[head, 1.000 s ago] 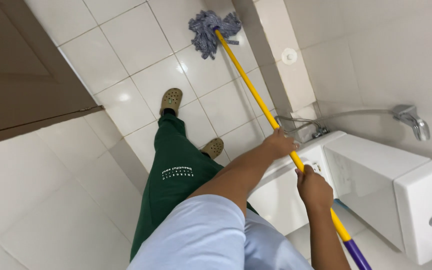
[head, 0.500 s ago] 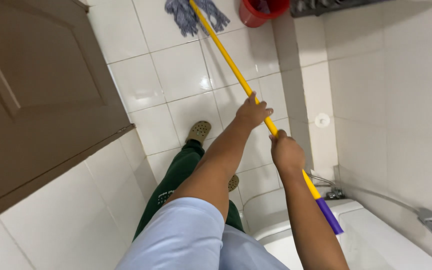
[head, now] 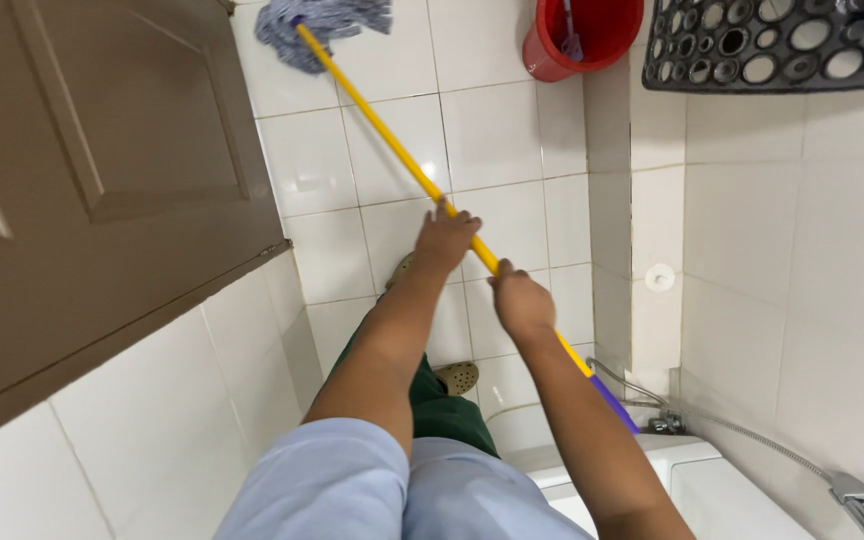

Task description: Scrubbing a rubber bath mat with a brush in a sink, rinsing it under a tap, and mopping the bathroom floor.

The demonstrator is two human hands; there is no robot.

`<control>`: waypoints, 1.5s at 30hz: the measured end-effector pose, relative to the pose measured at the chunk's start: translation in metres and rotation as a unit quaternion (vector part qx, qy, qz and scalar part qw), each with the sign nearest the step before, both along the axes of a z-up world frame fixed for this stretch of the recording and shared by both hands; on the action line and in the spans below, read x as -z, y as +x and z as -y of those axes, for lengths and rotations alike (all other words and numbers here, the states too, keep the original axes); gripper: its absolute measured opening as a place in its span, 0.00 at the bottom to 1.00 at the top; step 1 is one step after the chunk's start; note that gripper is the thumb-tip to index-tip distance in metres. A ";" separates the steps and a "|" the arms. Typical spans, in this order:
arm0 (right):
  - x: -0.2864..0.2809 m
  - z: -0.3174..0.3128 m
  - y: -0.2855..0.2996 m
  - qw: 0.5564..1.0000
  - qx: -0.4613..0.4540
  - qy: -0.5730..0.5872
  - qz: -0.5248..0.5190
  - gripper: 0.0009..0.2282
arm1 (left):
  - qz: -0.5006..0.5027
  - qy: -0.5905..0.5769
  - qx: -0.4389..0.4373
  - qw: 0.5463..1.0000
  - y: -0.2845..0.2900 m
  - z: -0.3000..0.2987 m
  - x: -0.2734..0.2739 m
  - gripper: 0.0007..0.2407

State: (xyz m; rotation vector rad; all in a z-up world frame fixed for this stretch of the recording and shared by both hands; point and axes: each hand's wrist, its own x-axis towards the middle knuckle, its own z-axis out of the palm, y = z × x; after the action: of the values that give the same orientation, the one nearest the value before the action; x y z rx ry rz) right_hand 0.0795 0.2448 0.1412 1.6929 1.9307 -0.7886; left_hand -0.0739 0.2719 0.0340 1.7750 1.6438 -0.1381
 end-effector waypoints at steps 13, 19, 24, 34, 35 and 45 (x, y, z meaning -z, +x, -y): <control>-0.062 0.131 0.127 0.994 0.016 -0.110 -0.006 0.17 | -0.048 -0.014 0.054 0.997 0.078 0.117 0.041 0.16; -0.138 0.243 0.245 0.989 0.116 -0.079 0.053 0.18 | 0.000 -0.001 0.219 0.976 0.224 0.201 0.033 0.18; -0.191 0.367 0.330 0.964 0.204 -0.096 0.143 0.22 | 0.085 -0.035 0.339 0.936 0.321 0.274 -0.043 0.13; -0.218 0.400 0.349 0.922 0.277 -0.161 0.216 0.23 | 0.126 -0.087 0.517 0.842 0.363 0.272 -0.072 0.11; -0.218 0.386 0.343 0.934 0.266 -0.121 0.207 0.22 | 0.124 -0.076 0.505 0.851 0.359 0.262 -0.064 0.12; -0.173 0.182 0.227 0.981 0.131 -0.075 0.118 0.20 | 0.083 -0.008 0.406 0.910 0.178 0.108 -0.020 0.13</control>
State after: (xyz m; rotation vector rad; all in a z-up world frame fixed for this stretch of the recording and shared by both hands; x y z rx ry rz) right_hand 0.3066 0.0625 0.3143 1.8769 1.4740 -0.7653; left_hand 0.1045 0.1636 0.0535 2.2804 0.6978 -0.3603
